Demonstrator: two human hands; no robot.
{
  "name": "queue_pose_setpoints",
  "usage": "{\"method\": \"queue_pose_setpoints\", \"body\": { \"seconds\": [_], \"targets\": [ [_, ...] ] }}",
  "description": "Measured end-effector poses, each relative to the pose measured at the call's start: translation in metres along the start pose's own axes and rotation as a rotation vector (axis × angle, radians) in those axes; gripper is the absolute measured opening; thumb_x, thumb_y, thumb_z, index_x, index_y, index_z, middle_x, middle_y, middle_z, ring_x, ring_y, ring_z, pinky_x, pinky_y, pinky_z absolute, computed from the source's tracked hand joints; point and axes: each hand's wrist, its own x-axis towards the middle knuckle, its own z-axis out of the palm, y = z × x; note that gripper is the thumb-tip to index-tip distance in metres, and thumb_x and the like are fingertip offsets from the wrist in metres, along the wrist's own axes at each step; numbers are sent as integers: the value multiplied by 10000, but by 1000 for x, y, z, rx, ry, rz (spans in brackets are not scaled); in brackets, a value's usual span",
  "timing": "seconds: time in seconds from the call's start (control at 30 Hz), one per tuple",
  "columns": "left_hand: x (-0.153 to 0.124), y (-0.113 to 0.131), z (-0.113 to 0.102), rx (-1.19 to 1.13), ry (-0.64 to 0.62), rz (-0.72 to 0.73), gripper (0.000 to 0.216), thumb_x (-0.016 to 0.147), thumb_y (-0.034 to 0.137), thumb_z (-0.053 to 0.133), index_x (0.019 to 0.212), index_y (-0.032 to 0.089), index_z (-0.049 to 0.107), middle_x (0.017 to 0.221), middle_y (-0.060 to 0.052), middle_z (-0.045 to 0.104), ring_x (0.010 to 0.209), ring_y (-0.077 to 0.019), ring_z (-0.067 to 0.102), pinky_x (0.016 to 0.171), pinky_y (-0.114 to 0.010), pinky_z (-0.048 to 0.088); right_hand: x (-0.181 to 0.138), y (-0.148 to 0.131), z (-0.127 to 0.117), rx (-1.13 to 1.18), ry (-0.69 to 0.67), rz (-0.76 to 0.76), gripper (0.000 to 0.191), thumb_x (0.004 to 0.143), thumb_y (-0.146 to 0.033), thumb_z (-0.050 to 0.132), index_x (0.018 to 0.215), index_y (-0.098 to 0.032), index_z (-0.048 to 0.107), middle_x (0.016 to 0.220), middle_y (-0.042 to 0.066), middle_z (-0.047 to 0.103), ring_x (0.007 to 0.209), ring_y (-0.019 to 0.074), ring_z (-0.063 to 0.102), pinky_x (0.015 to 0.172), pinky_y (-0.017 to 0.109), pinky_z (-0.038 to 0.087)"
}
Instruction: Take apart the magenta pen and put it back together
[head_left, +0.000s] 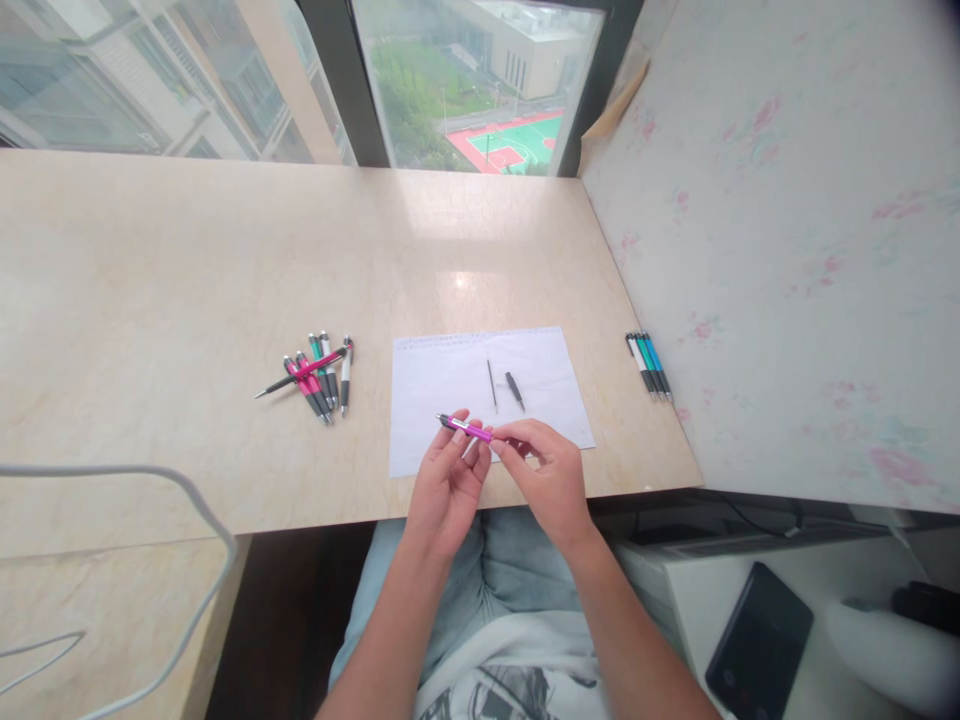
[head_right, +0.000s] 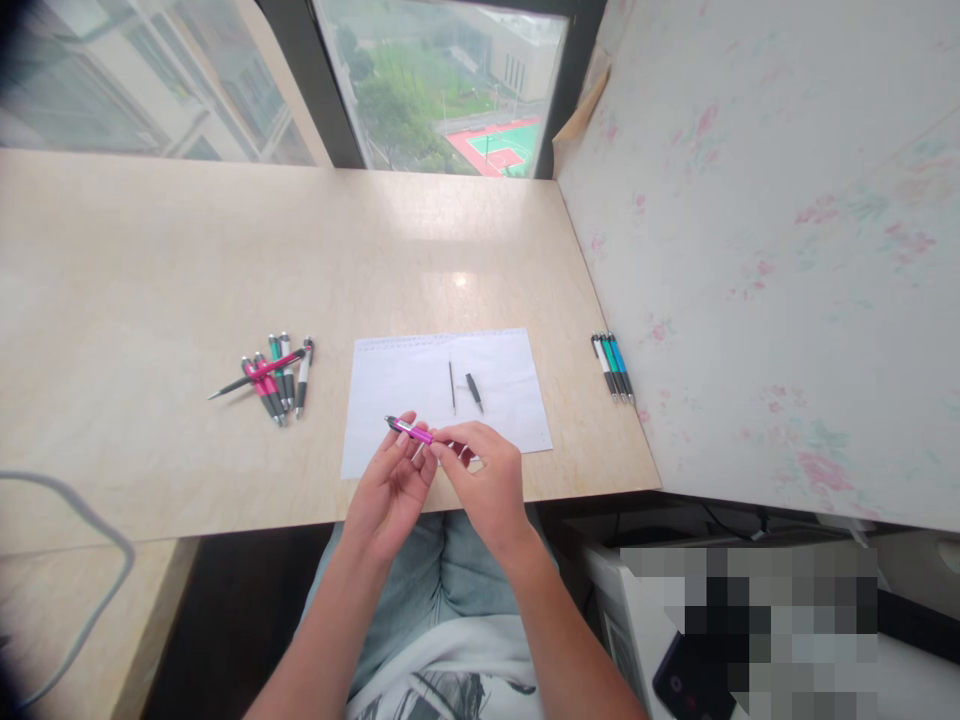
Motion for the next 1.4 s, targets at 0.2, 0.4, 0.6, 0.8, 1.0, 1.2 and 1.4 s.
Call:
{"method": "queue_pose_setpoints", "body": {
  "seconds": [0.2, 0.4, 0.6, 0.8, 1.0, 1.2, 1.4],
  "targets": [
    [0, -1, 2, -63, 23, -21, 202, 812, 68, 604, 1004, 117, 644, 944, -73, 700, 823, -97, 680, 790, -184, 552, 1, -4, 3, 8, -18, 8, 114, 835, -161, 612, 884, -214, 700, 854, 19, 702, 726, 142, 618, 643, 262, 495],
    [0, 1, 0, -48, 39, 9, 182, 813, 86, 613, 990, 115, 647, 937, -70, 696, 828, -98, 675, 788, -188, 555, 2, -4, 2, -39, -53, -22, 94, 845, -178, 599, 870, -214, 682, 841, 11, 695, 718, 138, 613, 631, 251, 492],
    [5, 13, -3, -19, 87, 59, 191, 813, 70, 603, 989, 133, 641, 935, -56, 682, 856, -111, 673, 725, -172, 558, 20, 10, 4, -590, -37, 30, 149, 868, -181, 546, 962, -205, 658, 914, 43, 688, 738, 166, 616, 716, 302, 477],
    [8, 21, -2, -40, 111, 60, 171, 840, 75, 564, 983, 126, 642, 897, -45, 668, 834, -97, 661, 714, -157, 551, 46, 6, 31, -1051, -122, 136, 167, 875, -223, 542, 1034, -199, 588, 957, 82, 654, 866, 231, 619, 635, 306, 466],
    [11, 26, -5, -23, 112, 75, 178, 828, 81, 585, 991, 120, 645, 900, -47, 666, 836, -100, 660, 713, -160, 549, 55, 8, 40, -1163, -192, 150, 183, 861, -50, 452, 927, -166, 576, 883, 129, 644, 771, 226, 632, 571, 295, 444],
    [13, 30, -10, -8, 112, 105, 195, 800, 83, 621, 988, 130, 642, 920, -53, 668, 850, -111, 664, 719, -171, 548, 50, 11, 32, -1037, -144, 73, 153, 792, -89, 537, 871, -196, 613, 866, 94, 642, 791, 221, 606, 580, 287, 436],
    [14, 32, -13, -23, 94, 136, 198, 798, 99, 633, 992, 134, 645, 935, -48, 664, 869, -103, 655, 749, -168, 539, 29, 3, -9, -547, -255, -19, 155, 857, -150, 548, 909, -211, 681, 819, 23, 625, 695, 149, 583, 682, 281, 467]
  ]
}}
